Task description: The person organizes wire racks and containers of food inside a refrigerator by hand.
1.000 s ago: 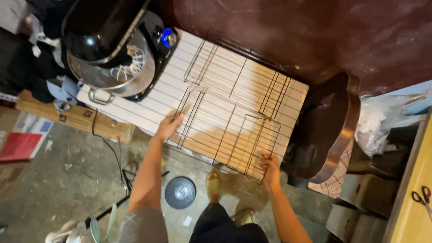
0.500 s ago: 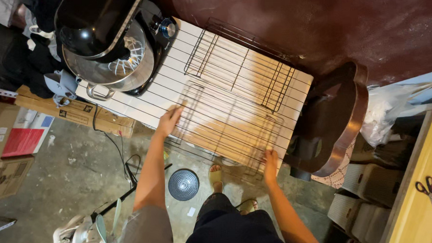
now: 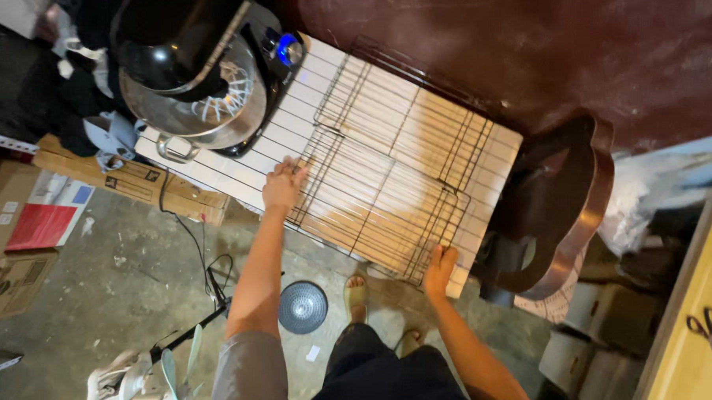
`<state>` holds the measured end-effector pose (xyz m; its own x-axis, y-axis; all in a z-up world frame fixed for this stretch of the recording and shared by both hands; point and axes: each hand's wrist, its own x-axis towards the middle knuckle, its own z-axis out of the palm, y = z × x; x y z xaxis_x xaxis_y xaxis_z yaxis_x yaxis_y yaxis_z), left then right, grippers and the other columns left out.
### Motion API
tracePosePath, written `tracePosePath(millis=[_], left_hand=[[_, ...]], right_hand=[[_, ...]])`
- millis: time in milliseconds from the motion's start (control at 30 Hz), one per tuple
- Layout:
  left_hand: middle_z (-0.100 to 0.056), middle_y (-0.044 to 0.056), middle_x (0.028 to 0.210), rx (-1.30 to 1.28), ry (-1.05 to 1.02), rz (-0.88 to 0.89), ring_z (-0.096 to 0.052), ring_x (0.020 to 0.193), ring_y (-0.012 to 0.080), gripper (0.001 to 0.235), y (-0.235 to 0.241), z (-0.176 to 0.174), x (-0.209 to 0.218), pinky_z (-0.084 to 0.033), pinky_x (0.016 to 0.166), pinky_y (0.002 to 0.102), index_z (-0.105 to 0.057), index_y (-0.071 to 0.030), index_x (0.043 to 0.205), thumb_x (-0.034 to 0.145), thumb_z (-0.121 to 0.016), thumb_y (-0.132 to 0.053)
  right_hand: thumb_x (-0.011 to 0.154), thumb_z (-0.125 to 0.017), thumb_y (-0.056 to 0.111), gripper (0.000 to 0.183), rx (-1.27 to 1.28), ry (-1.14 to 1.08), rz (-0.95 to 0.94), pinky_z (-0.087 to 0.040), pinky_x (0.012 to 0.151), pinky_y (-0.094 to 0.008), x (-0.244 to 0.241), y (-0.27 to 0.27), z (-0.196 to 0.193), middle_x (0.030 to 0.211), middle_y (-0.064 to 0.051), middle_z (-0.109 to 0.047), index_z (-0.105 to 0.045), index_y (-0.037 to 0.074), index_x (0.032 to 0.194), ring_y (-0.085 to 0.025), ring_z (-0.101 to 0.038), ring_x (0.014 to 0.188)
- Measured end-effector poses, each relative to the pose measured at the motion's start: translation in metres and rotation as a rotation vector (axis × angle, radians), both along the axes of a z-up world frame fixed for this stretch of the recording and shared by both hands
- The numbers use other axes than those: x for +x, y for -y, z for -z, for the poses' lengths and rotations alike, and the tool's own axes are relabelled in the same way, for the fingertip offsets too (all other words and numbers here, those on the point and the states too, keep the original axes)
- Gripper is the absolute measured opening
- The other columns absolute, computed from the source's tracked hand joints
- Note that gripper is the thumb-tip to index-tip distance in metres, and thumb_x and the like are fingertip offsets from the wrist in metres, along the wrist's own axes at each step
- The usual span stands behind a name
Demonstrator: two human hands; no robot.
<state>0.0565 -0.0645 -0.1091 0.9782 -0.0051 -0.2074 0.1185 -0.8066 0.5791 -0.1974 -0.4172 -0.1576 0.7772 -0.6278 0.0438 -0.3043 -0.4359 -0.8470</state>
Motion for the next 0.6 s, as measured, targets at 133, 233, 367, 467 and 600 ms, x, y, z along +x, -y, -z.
tracePosePath(millis=[133, 233, 367, 467, 600], left_hand=[[-0.029, 0.020, 0.162, 0.181, 0.055, -0.145, -0.036, 0.139, 0.0424, 0.072, 0.017, -0.032, -0.024, -0.026, 0.110, 0.061, -0.044, -0.014, 0.156, 0.095, -0.061, -0.049], [-0.028, 0.029, 0.162, -0.102, 0.474, -0.342, -0.034, 0.147, 0.0463, 0.064, 0.025, -0.033, -0.071, -0.032, 0.121, 0.048, -0.047, -0.001, 0.151, 0.103, -0.064, -0.040], [-0.030, 0.030, 0.163, -0.222, 0.677, -0.387, -0.031, 0.151, 0.0446, 0.059, 0.053, -0.039, -0.195, -0.027, 0.124, 0.047, -0.044, 0.004, 0.148, 0.095, -0.064, -0.013], [-0.039, 0.025, 0.159, -0.207, 0.588, -0.484, -0.035, 0.149, 0.0410, 0.068, 0.081, -0.044, -0.309, -0.029, 0.121, 0.046, -0.041, 0.004, 0.152, 0.088, -0.064, -0.009], [-0.046, 0.019, 0.153, -0.236, 0.435, -0.691, -0.046, 0.142, 0.0376, 0.073, 0.108, -0.018, -0.445, -0.037, 0.118, 0.042, -0.039, -0.001, 0.153, 0.086, -0.064, -0.010]], right_hand=[[0.108, -0.053, 0.031, 0.035, -0.119, -0.042, 0.004, -0.037, 0.100, -0.048, 0.005, 0.003, -0.005, 0.111, -0.022, -0.051, -0.053, -0.004, 0.111, -0.036, -0.046, 0.110], [0.108, -0.058, 0.027, 0.050, -0.156, 0.158, 0.020, -0.031, 0.106, -0.051, 0.002, 0.010, -0.016, 0.131, -0.029, -0.042, -0.043, -0.012, 0.136, -0.042, -0.041, 0.120], [0.095, -0.066, 0.018, 0.055, -0.252, 0.256, -0.100, -0.034, 0.111, -0.047, -0.025, 0.017, -0.052, 0.139, -0.025, -0.041, -0.045, -0.006, 0.139, -0.043, -0.042, 0.127], [0.082, -0.068, 0.003, 0.056, -0.239, 0.246, -0.333, -0.030, 0.112, -0.050, -0.060, 0.016, -0.084, 0.141, -0.024, -0.040, -0.050, -0.003, 0.135, -0.044, -0.040, 0.133], [0.082, -0.064, -0.001, 0.050, -0.020, 0.382, -0.707, -0.032, 0.117, -0.046, -0.110, 0.007, -0.088, 0.141, -0.023, -0.040, -0.052, 0.001, 0.131, -0.041, -0.040, 0.136]])
